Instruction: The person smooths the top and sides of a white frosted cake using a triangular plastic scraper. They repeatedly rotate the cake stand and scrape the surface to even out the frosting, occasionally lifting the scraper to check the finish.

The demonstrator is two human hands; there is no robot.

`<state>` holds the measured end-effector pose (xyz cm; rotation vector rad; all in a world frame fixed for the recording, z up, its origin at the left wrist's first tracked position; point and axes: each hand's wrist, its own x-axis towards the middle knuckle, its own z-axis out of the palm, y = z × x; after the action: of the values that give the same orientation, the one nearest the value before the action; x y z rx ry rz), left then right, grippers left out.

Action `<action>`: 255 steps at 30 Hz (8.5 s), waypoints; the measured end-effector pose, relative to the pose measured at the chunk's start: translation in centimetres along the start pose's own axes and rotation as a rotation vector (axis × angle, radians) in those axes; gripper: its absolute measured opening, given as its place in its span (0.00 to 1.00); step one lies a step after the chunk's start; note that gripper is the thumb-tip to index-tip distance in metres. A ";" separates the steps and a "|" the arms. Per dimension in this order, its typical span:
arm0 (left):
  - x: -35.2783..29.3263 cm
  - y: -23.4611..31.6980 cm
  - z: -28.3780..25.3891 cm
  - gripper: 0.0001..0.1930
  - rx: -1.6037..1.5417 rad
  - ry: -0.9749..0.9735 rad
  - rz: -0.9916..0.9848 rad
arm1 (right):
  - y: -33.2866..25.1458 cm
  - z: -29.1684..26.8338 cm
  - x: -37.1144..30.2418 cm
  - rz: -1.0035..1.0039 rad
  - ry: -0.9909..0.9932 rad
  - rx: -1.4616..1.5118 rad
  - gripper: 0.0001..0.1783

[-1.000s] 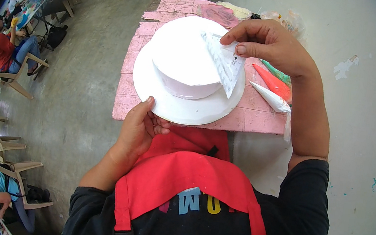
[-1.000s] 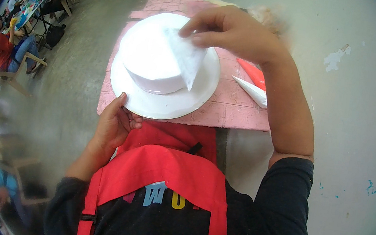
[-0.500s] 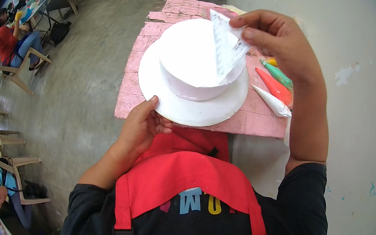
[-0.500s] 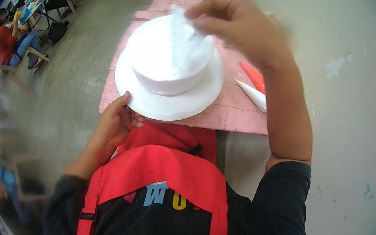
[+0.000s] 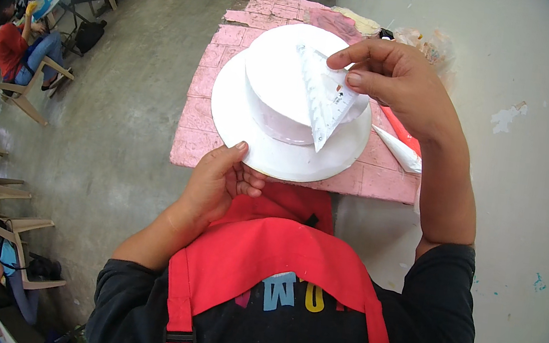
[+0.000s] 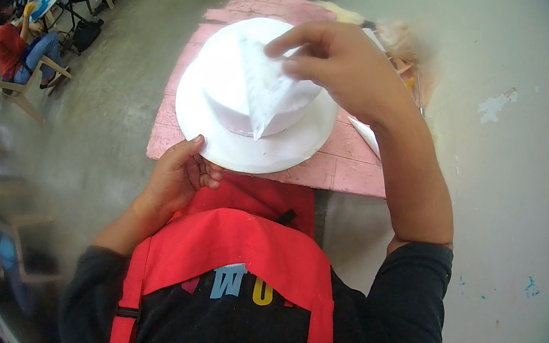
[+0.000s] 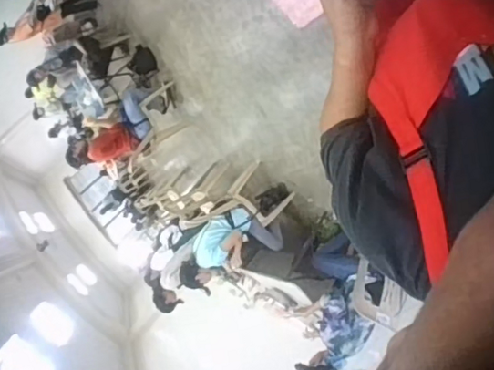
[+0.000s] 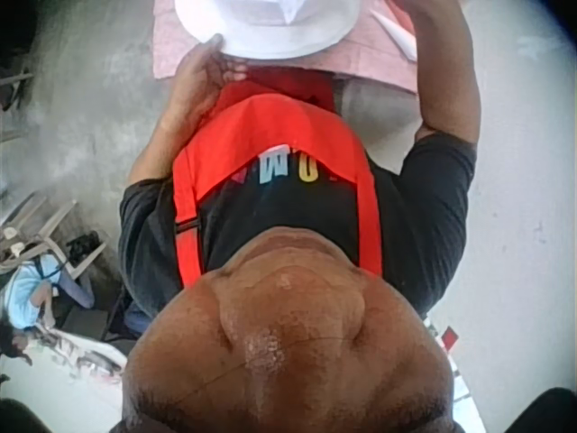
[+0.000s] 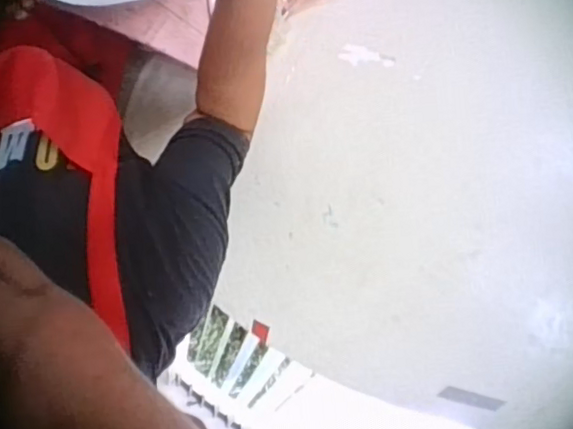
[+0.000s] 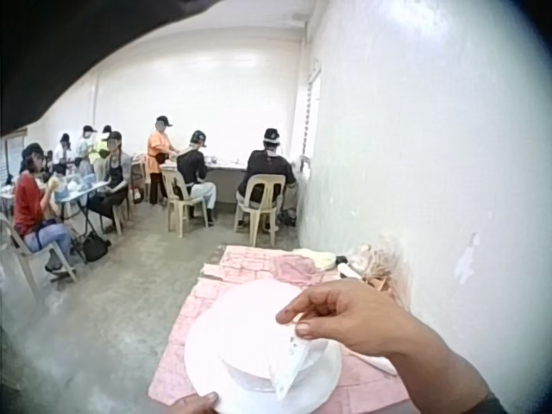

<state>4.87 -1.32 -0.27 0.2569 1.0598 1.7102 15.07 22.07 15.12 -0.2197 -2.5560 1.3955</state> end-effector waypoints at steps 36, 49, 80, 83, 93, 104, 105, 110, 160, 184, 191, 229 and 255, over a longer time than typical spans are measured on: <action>-0.2 -0.1 0.1 0.19 -0.014 0.011 0.022 | 0.8 0.0 0.2 0.034 -0.014 -0.001 0.13; 0.0 -0.2 0.1 0.19 -0.015 0.007 0.031 | 1.0 -2.1 -0.8 0.094 0.142 -0.018 0.11; 0.6 0.5 -0.6 0.19 -0.029 0.139 0.099 | 3.0 -3.9 -0.1 -0.011 -0.049 0.075 0.12; 0.6 0.8 -0.7 0.19 -0.015 0.163 0.109 | 3.3 -4.0 0.1 -0.007 -0.064 0.078 0.12; 1.8 1.1 -1.3 0.19 -0.005 0.245 0.175 | 4.8 -6.0 0.4 -0.003 0.057 -0.024 0.14; 1.9 2.2 -2.6 0.18 -0.033 0.217 0.234 | 3.4 -6.8 -1.2 -0.014 0.149 0.139 0.14; 1.7 2.0 -2.9 0.19 0.007 0.179 0.228 | 3.4 -6.8 -1.5 -0.021 0.152 0.183 0.14; 0.1 1.0 -1.0 0.19 0.031 0.075 0.195 | 4.1 -5.7 -2.6 0.003 0.167 0.257 0.14; 1.7 2.3 -2.3 0.16 0.073 0.278 0.299 | 6.1 -5.6 0.6 -0.009 0.015 0.164 0.13; 0.1 2.1 -1.0 0.18 0.063 0.159 0.273 | 5.5 -5.0 1.4 -0.036 -0.051 0.128 0.14; 0.6 2.6 -1.8 0.14 0.034 0.211 0.293 | 1.7 -5.4 1.4 -0.109 -0.032 0.188 0.17; 0.6 2.1 -2.3 0.11 -0.038 0.167 0.263 | -0.8 -0.3 7.4 -0.017 -0.212 -0.179 0.12; 0.5 2.1 -2.3 0.10 -0.032 0.161 0.260 | 0.3 -0.9 8.1 0.021 -0.189 -0.097 0.13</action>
<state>1.83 -2.17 -0.20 0.2483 1.1539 2.0064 7.51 24.86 16.32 -0.1367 -2.7863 1.3610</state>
